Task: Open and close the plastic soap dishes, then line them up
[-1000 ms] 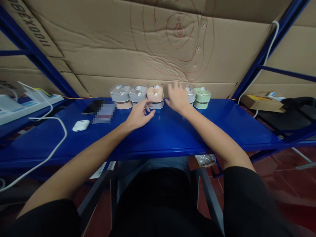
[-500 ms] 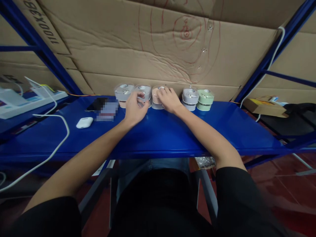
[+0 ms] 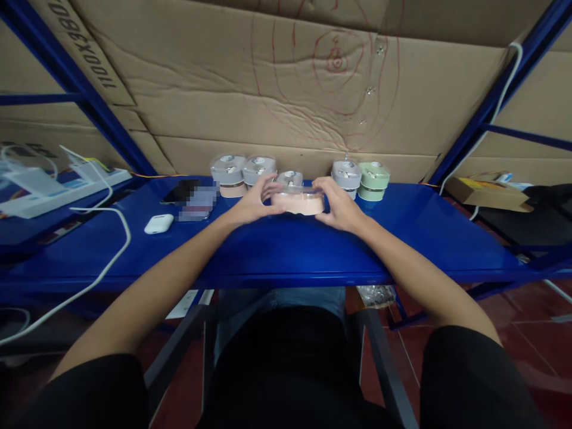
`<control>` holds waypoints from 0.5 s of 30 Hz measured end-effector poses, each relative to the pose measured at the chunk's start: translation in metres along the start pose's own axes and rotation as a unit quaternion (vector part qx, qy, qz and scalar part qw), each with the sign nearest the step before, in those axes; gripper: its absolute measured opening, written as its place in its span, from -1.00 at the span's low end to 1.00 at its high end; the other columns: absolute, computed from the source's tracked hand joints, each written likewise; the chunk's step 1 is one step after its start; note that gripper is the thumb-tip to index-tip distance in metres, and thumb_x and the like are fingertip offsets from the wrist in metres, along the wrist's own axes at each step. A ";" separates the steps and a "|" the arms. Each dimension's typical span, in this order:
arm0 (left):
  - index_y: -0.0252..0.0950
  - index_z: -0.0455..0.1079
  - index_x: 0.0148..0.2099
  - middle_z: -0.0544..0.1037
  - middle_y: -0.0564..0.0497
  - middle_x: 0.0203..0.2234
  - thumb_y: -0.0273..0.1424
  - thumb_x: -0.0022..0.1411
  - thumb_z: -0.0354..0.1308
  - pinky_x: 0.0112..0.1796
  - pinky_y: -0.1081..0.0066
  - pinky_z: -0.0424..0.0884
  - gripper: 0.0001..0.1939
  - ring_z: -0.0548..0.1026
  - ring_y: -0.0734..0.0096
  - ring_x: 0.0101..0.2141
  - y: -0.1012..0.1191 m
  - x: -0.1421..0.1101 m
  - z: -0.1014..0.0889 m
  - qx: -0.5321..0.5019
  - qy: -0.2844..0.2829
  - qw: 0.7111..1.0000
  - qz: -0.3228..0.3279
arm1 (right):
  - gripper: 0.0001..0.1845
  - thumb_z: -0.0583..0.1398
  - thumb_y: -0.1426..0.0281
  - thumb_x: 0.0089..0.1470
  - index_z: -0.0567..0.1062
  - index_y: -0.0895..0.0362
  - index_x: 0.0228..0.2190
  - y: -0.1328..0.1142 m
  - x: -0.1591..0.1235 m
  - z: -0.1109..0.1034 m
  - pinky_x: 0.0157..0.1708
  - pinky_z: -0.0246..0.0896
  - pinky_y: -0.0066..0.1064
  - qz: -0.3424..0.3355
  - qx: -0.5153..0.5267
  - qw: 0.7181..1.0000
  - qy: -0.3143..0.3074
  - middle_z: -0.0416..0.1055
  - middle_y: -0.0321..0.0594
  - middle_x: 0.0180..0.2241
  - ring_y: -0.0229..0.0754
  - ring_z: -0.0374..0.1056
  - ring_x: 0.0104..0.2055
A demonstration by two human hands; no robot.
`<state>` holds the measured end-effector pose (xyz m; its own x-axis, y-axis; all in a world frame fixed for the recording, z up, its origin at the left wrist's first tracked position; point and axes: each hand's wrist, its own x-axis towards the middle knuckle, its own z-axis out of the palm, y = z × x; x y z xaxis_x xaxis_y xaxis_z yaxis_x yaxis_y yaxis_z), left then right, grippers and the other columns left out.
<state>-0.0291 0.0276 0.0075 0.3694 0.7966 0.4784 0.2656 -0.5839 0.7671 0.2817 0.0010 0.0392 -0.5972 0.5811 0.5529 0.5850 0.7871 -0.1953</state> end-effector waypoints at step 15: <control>-0.24 0.18 0.59 0.38 -0.44 0.49 0.05 0.02 0.68 0.42 -0.33 0.35 0.26 0.38 -0.48 0.46 0.030 -0.023 0.038 0.171 -0.094 0.979 0.052 | 0.20 0.46 -0.27 0.08 0.33 0.07 0.51 -0.017 -0.002 0.014 0.36 0.39 0.20 0.010 0.066 0.988 -0.138 0.47 0.16 0.35 0.35 0.44 0.37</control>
<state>0.0041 -0.0141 0.0037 0.5589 0.7063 0.4345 0.4884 -0.7038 0.5158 0.2650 -0.0108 0.0303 -0.7237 0.6170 0.3090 0.5326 0.7842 -0.3185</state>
